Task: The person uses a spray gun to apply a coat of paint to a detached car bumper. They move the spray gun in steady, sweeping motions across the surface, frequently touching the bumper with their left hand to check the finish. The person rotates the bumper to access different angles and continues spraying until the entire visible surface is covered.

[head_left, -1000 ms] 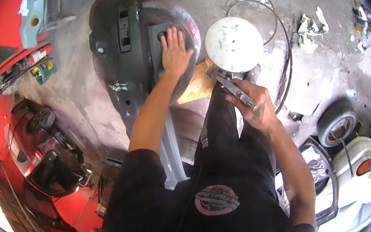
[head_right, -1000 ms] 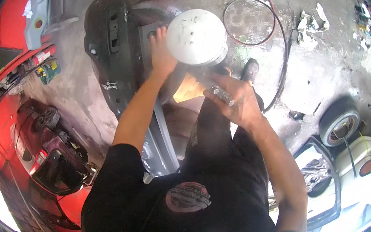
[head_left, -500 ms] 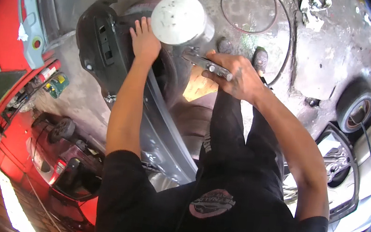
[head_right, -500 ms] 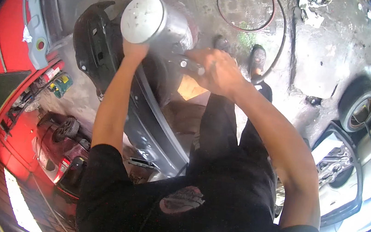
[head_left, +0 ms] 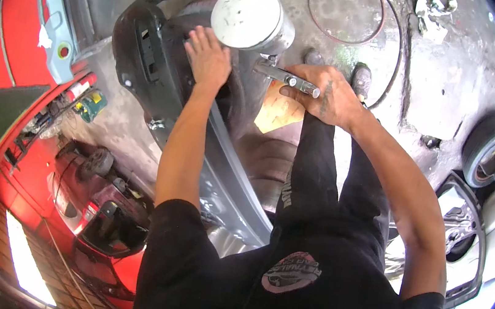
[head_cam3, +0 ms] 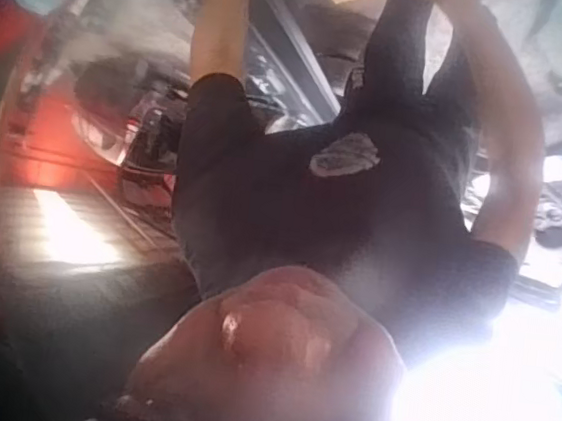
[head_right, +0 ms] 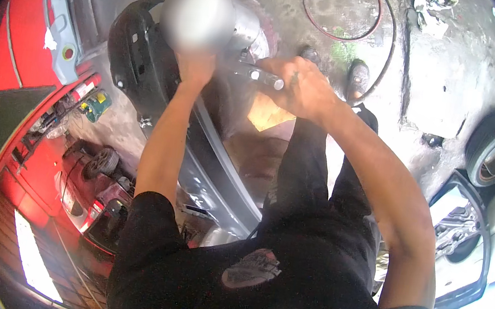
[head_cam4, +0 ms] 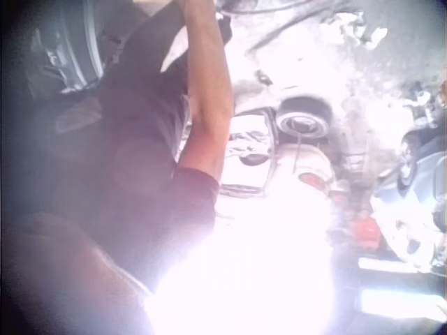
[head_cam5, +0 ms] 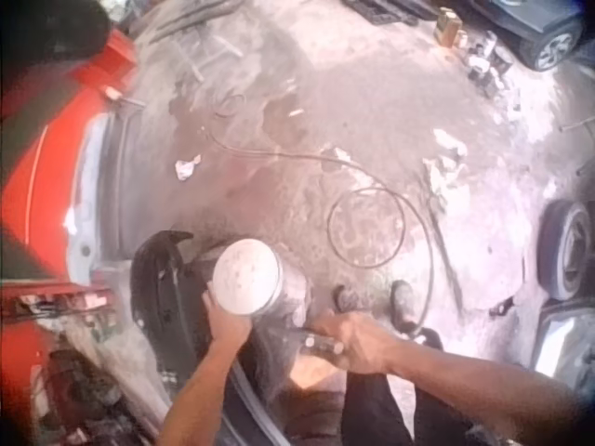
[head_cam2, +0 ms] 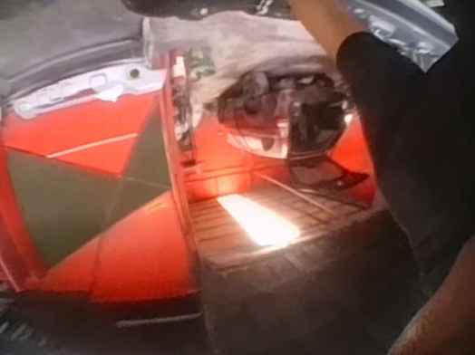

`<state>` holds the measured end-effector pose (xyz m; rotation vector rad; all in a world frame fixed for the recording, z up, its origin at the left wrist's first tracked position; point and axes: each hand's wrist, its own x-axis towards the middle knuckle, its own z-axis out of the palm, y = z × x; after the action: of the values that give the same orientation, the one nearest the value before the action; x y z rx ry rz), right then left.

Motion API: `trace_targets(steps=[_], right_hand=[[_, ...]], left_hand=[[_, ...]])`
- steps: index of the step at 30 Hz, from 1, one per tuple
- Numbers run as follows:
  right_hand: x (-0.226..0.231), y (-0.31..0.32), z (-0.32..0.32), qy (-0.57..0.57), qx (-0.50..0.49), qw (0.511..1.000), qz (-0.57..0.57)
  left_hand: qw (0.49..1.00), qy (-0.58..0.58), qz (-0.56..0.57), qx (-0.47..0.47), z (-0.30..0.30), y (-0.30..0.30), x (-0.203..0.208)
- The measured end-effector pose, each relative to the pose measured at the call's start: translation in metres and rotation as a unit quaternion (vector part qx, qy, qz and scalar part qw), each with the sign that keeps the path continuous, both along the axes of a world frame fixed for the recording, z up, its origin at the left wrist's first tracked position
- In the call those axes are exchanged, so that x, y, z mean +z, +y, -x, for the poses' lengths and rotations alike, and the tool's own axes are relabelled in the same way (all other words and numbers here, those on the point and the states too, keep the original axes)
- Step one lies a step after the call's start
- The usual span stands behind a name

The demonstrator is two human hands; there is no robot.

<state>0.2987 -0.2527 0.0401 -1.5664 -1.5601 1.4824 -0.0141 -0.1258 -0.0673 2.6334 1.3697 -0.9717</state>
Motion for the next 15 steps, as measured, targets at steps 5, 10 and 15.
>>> trace_targets(steps=[5, 10, 15], right_hand=[[0.001, -0.004, -0.001, 0.016, -0.026, 0.999, -0.024], [-0.005, 0.003, -0.005, 0.004, -0.014, 1.0, 0.01], [-0.015, 0.013, 0.009, 0.006, -0.019, 1.0, -0.012]], left_hand=[[0.987, -0.109, 0.105, -0.059, -0.016, -0.05, 0.03], [0.995, -0.046, -0.042, 0.078, -0.003, 0.019, 0.007], [0.997, -0.062, -0.048, 0.026, 0.013, 0.029, -0.009]])
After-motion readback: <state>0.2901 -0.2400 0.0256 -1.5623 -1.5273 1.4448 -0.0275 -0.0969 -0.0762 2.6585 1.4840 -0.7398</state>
